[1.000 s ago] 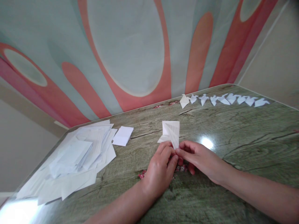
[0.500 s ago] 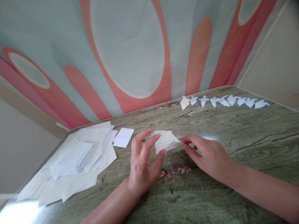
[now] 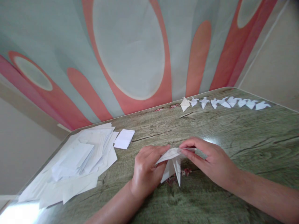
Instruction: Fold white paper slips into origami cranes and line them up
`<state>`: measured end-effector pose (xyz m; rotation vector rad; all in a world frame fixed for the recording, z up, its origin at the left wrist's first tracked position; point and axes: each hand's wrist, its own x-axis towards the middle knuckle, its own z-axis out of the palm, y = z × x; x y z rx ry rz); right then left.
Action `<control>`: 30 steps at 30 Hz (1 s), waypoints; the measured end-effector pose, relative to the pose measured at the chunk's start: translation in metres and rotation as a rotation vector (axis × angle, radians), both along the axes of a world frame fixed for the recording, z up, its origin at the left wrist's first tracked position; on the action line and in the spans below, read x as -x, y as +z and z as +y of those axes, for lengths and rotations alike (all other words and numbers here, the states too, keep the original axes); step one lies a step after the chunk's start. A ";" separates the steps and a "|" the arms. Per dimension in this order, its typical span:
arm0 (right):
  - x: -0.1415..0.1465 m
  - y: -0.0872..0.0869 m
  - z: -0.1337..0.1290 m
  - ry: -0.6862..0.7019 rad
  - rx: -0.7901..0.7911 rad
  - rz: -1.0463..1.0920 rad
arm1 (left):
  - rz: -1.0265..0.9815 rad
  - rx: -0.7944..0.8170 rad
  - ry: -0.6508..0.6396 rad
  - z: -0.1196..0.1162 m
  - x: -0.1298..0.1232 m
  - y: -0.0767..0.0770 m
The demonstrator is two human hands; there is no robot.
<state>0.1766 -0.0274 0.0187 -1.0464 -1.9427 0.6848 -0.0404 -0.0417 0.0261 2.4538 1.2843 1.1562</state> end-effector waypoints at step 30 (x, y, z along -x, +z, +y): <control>0.006 0.006 -0.002 0.021 0.254 0.027 | -0.079 0.412 0.052 -0.013 -0.014 0.006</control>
